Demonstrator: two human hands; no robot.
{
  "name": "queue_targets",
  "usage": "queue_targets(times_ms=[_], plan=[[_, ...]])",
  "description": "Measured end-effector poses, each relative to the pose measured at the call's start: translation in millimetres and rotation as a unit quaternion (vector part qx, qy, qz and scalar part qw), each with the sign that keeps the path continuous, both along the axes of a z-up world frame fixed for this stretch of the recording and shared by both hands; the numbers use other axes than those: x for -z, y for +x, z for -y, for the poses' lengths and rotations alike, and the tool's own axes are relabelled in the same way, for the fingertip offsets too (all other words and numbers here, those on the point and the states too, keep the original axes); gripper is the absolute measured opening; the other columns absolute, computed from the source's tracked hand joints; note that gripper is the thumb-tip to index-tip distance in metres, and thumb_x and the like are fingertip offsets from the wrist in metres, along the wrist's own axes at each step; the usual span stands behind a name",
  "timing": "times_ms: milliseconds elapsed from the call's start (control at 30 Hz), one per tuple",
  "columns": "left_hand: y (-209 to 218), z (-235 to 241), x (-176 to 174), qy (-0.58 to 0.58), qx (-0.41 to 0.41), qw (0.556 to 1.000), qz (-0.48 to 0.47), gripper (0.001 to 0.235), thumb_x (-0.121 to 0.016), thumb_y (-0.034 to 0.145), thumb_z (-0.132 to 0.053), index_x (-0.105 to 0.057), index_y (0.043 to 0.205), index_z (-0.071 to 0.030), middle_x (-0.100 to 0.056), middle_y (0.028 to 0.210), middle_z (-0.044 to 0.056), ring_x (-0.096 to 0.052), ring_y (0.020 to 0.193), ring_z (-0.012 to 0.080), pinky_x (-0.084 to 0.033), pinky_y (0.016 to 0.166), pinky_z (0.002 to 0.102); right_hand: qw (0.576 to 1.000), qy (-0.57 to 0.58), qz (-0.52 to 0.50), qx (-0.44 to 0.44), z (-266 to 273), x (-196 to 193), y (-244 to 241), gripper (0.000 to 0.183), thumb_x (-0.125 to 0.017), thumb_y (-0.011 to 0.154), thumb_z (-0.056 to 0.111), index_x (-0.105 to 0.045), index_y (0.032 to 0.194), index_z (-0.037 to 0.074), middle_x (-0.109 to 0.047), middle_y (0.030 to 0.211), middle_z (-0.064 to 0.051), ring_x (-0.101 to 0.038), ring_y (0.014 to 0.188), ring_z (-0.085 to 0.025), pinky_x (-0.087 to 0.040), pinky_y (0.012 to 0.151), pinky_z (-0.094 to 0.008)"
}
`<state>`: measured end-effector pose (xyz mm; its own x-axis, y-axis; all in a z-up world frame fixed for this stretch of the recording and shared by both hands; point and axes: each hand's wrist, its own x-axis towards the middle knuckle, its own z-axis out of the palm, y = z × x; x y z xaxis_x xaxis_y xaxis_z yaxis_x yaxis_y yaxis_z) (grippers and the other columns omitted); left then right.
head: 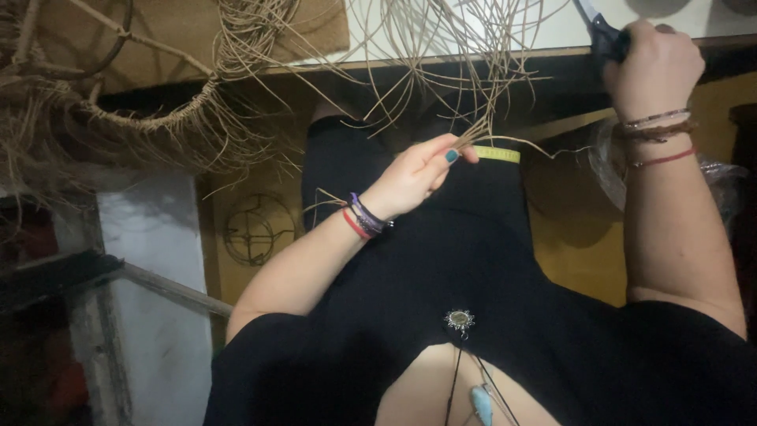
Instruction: The person measures and cuts thin natural fibers using a tape measure and scissors. They repeatedly measure lengths against the tape, cut the fibers, and gather the cut pieces on their lap.
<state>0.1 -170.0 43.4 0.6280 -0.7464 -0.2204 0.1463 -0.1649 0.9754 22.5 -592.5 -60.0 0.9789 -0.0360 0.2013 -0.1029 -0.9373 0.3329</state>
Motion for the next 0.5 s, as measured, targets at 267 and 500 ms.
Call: queue_targets(times_ms=[267, 500], plan=[[-10.3, -33.9, -2.6, 0.176, -0.137, 0.927, 0.303, 0.029, -0.049, 0.106, -0.020, -0.059, 0.133, -0.022, -0.076, 0.087, 0.008, -0.071, 0.063, 0.0322, -0.050, 0.062, 0.042, 0.714, 0.668, -0.162, -0.134, -95.3, -149.0, -84.1, 0.040, -0.067, 0.095, 0.010, -0.055, 0.132, 0.001, -0.063, 0.115, -0.012, -0.070, 0.097, -0.024, -0.063, 0.091, -0.037], [-26.1, -38.8, -18.2, 0.196, -0.128, 0.901, 0.366, 0.030, -0.053, 0.105, -0.010, -0.055, 0.134, -0.018, -0.065, 0.073, 0.004, -0.064, 0.054, 0.0213, -0.056, 0.053, 0.036, 0.468, 0.761, -0.424, -0.150, -174.2, -104.0, -109.1, 0.066, -0.072, 0.078, 0.065, -0.064, 0.114, 0.011, -0.066, 0.075, 0.002, -0.075, 0.065, -0.014, -0.061, 0.059, -0.026]])
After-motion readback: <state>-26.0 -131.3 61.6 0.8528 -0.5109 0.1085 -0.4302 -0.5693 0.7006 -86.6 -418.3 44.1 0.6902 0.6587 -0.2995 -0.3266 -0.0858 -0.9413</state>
